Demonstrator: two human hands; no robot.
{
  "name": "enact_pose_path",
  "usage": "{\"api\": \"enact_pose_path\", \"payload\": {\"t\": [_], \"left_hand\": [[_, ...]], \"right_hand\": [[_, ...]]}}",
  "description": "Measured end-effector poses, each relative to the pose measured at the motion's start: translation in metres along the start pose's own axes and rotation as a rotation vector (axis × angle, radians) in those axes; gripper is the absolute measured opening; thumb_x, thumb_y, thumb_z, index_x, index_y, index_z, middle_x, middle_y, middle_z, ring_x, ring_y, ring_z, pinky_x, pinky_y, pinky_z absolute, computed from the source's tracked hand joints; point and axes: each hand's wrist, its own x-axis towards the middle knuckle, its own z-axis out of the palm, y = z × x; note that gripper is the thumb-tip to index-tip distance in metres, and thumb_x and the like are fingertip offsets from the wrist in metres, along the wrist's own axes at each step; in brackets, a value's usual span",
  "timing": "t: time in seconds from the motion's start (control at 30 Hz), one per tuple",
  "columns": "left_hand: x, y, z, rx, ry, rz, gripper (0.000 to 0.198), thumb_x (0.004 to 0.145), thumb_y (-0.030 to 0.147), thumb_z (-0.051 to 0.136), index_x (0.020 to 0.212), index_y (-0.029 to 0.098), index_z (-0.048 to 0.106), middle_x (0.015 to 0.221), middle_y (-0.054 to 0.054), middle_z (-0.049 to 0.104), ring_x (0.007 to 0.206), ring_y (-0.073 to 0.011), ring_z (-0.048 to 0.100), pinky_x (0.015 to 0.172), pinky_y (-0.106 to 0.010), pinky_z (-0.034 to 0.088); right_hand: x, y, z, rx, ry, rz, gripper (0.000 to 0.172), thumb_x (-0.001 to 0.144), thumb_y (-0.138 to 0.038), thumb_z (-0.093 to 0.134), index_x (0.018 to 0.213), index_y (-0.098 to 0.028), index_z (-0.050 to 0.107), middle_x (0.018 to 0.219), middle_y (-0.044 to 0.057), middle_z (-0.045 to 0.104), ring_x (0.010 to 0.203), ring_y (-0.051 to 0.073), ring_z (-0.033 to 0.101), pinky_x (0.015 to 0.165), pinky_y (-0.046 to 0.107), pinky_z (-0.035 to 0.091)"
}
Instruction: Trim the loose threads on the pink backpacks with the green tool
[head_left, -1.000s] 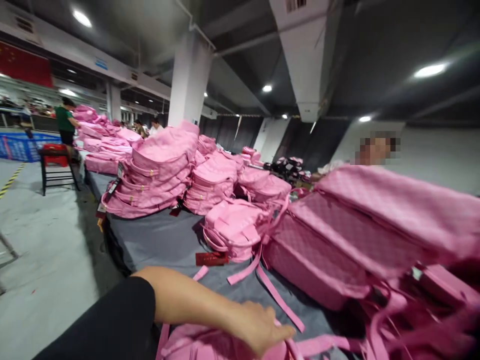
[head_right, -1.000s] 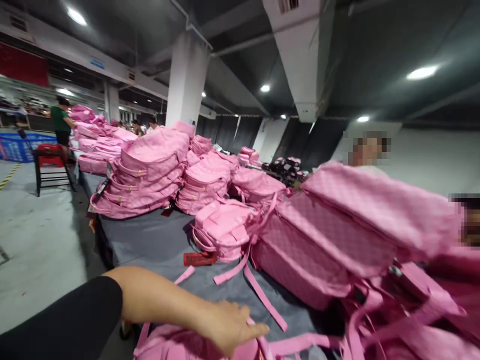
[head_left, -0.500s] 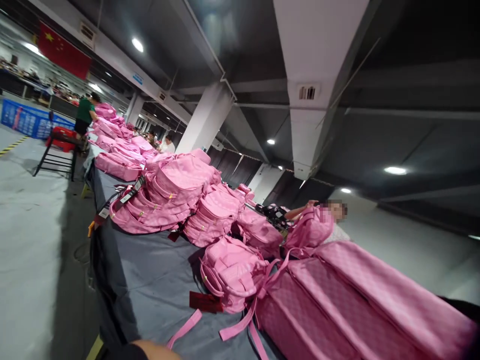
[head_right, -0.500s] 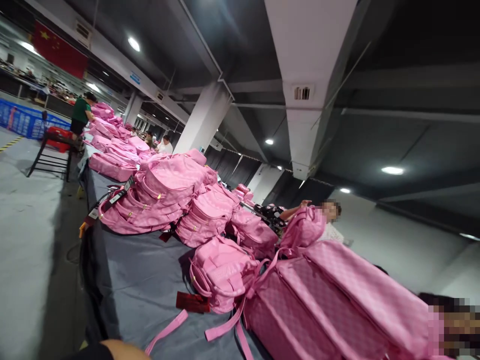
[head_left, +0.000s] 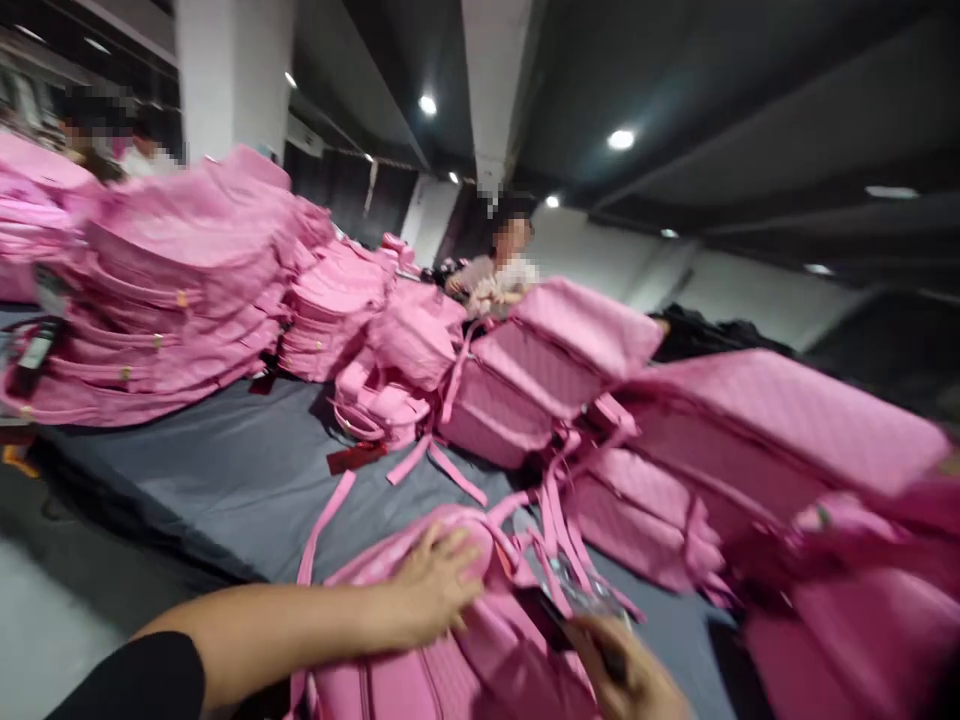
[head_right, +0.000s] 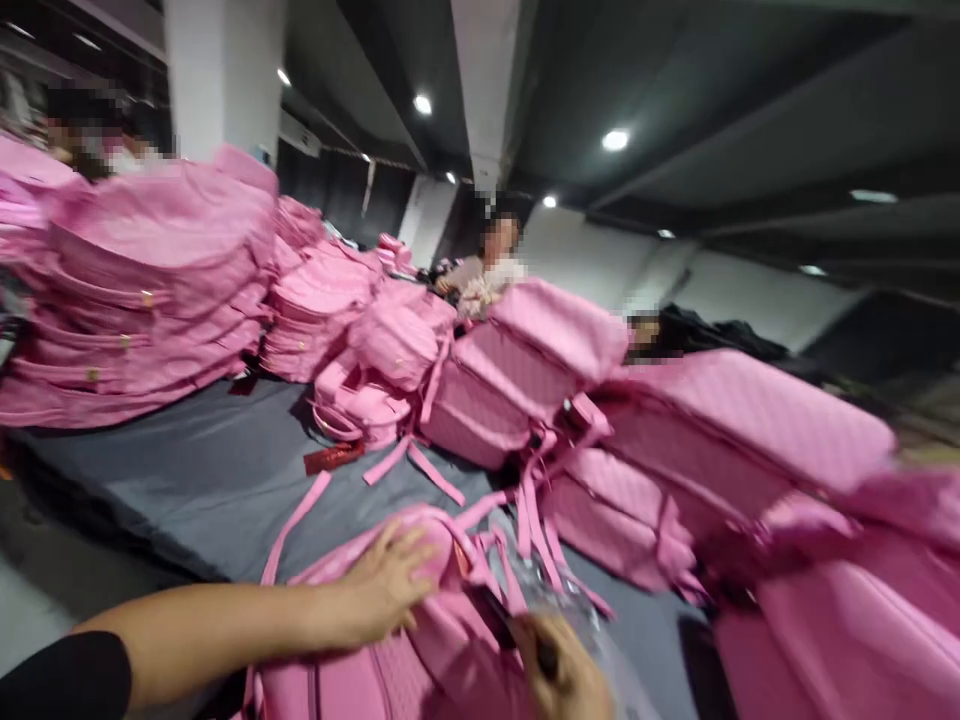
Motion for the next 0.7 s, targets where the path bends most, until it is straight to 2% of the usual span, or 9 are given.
{"api": "enact_pose_path", "payload": {"t": [0.13,0.2,0.3,0.37,0.47,0.6,0.7], "left_hand": [[0.0,-0.008,0.008,-0.012,-0.04,-0.039,0.036,0.095,0.031,0.06,0.127,0.016,0.057,0.155,-0.013,0.04,0.152,-0.0333,0.019,0.123,-0.06,0.013],[-0.003,-0.008,0.014,0.002,-0.028,-0.034,0.034,0.096,0.029,0.058,0.128,0.018,0.056,0.153,-0.012,0.042,0.151,-0.0317,0.021,0.122,-0.059,0.014],[-0.007,-0.007,0.024,0.064,0.079,0.025,0.027,0.095,0.027,0.056,0.121,0.022,0.059,0.144,-0.011,0.048,0.144,-0.0299,0.033,0.121,-0.058,0.02],[-0.009,-0.007,0.028,0.119,0.189,0.06,0.024,0.095,0.024,0.052,0.118,0.024,0.059,0.135,-0.009,0.052,0.137,-0.0274,0.04,0.121,-0.057,0.021],[-0.008,-0.007,0.027,0.148,0.273,0.089,0.023,0.096,0.022,0.047,0.116,0.026,0.059,0.126,-0.006,0.055,0.129,-0.0233,0.044,0.122,-0.055,0.019],[-0.007,-0.007,0.023,0.13,0.291,0.103,0.018,0.096,0.023,0.048,0.11,0.026,0.06,0.126,-0.006,0.054,0.127,-0.0235,0.044,0.121,-0.056,0.019],[-0.007,-0.008,0.027,0.134,0.311,0.117,0.019,0.098,0.022,0.045,0.11,0.025,0.06,0.125,-0.007,0.056,0.126,-0.0233,0.046,0.121,-0.056,0.021]], "right_hand": [[-0.001,0.0,0.015,0.196,-0.146,0.177,0.035,0.089,-0.047,0.053,0.085,-0.019,0.073,0.08,0.007,0.077,0.069,0.021,0.073,0.063,0.026,0.056],[0.006,-0.002,0.018,0.228,-0.2,0.211,0.03,0.088,-0.043,0.055,0.087,-0.019,0.073,0.082,0.007,0.077,0.071,0.021,0.073,0.065,0.026,0.055],[0.013,0.002,0.021,0.258,-0.25,0.229,0.028,0.088,-0.042,0.057,0.087,-0.02,0.074,0.082,0.006,0.077,0.071,0.022,0.073,0.066,0.026,0.055],[0.014,0.006,0.029,0.279,-0.355,0.208,0.027,0.088,-0.041,0.056,0.088,-0.021,0.075,0.085,0.006,0.078,0.075,0.023,0.073,0.069,0.027,0.054],[0.013,0.007,0.044,0.216,-0.554,0.158,0.025,0.086,-0.034,0.054,0.09,-0.023,0.077,0.088,0.006,0.078,0.079,0.023,0.072,0.071,0.028,0.052],[0.017,-0.004,0.055,0.085,-0.664,0.145,0.024,0.084,-0.025,0.051,0.078,-0.023,0.073,0.079,0.003,0.074,0.076,0.02,0.068,0.069,0.027,0.045],[0.023,-0.014,0.06,0.007,-0.807,0.182,0.022,0.076,-0.011,0.049,0.07,-0.02,0.069,0.07,0.002,0.071,0.067,0.017,0.065,0.062,0.024,0.039]]}}
